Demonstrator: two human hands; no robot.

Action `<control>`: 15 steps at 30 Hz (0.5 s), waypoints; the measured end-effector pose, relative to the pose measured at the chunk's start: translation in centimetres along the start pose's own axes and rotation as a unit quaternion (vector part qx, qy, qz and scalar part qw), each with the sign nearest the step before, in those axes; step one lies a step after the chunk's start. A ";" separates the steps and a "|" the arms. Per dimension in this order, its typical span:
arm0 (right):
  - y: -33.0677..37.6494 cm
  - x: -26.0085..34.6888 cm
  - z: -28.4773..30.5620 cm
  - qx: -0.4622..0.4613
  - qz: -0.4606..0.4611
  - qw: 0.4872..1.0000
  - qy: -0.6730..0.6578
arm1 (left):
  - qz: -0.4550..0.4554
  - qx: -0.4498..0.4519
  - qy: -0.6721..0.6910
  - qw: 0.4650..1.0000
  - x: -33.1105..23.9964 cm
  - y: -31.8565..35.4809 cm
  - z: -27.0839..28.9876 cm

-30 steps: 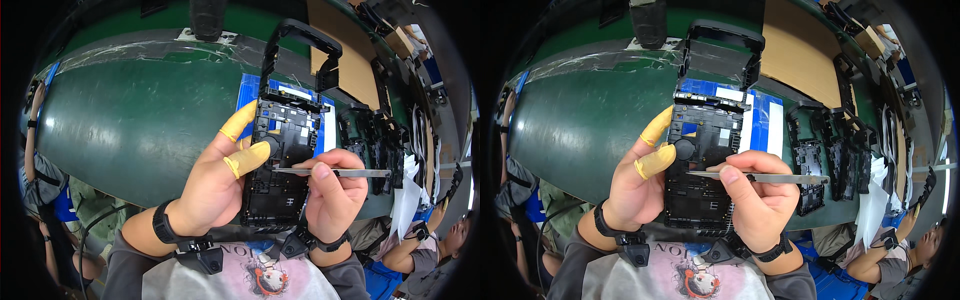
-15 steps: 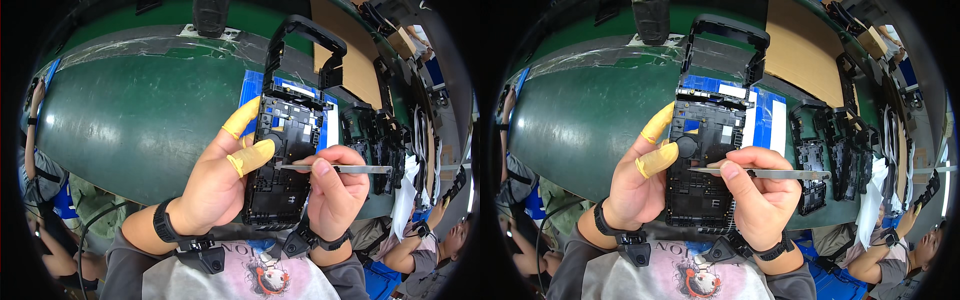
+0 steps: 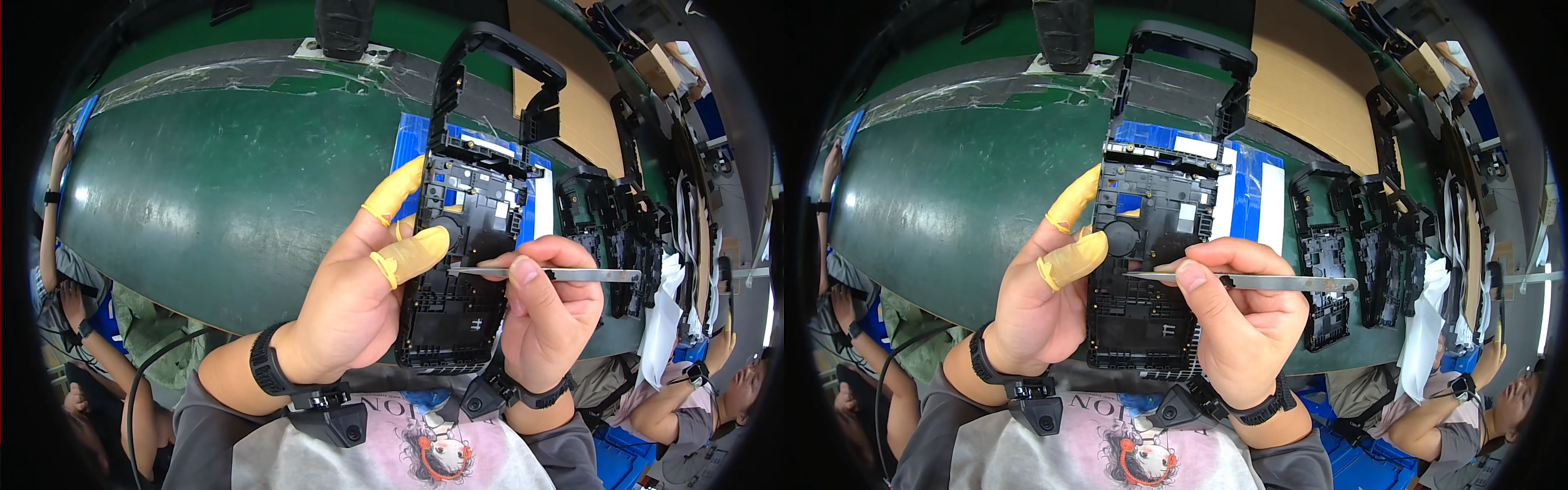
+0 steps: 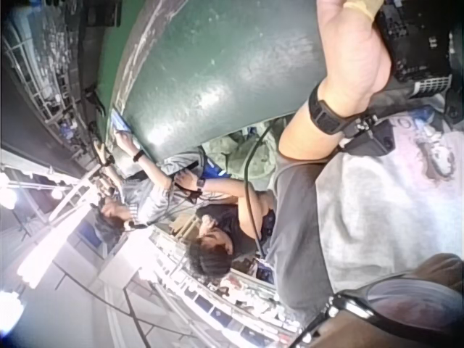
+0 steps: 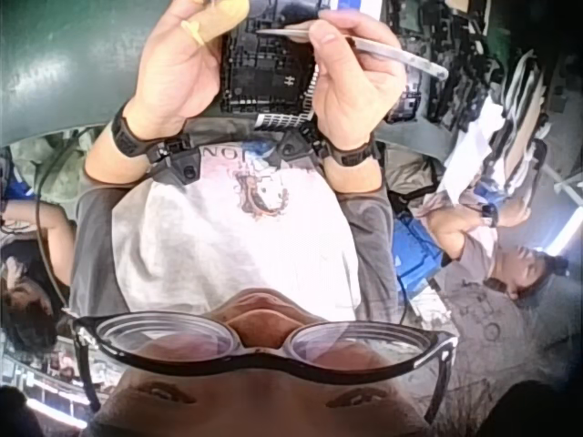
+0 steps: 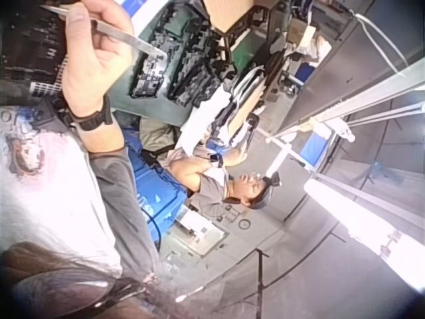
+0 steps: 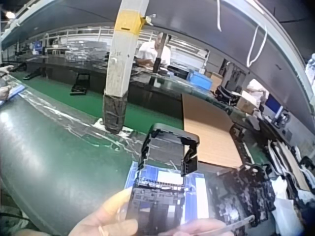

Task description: Using tweezers and manual dexterity to assemble small components into a plastic electronic housing on an assembly line.

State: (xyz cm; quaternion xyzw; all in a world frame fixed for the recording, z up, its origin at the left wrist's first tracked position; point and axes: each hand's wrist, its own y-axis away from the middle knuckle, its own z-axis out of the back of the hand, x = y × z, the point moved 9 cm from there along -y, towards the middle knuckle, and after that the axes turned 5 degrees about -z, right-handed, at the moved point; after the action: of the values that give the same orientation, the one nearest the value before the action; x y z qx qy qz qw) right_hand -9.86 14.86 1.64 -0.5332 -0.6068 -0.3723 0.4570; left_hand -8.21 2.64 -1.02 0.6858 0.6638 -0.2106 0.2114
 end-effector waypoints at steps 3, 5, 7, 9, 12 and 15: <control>0.0 0.0 0.0 0.002 -0.002 1.000 0.010 | -0.005 0.007 0.003 1.000 0.0 0.0 -0.1; 0.0 0.1 -0.1 0.009 0.002 1.000 0.022 | -0.006 0.012 0.001 1.000 -0.1 0.0 -0.1; 0.1 0.2 -0.5 0.018 0.006 0.999 0.032 | -0.005 0.003 -0.001 1.000 0.0 0.0 0.1; 0.4 0.3 0.2 -0.068 0.003 0.997 0.032 | -0.005 -0.006 -0.003 1.000 -0.1 0.1 0.3; 0.5 0.9 1.8 -0.039 0.030 0.998 -0.047 | 0.008 -0.009 0.015 1.000 0.0 -0.1 0.4; 1.0 2.0 4.0 -0.094 0.046 0.993 -0.046 | 0.000 0.013 -0.035 0.999 0.4 -0.4 0.3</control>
State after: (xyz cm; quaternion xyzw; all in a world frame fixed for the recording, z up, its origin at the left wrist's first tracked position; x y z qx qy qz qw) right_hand -9.57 19.40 2.26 -0.6175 -0.5642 -0.3817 0.3933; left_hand -8.56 2.84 -1.46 0.6809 0.6530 -0.2429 0.2259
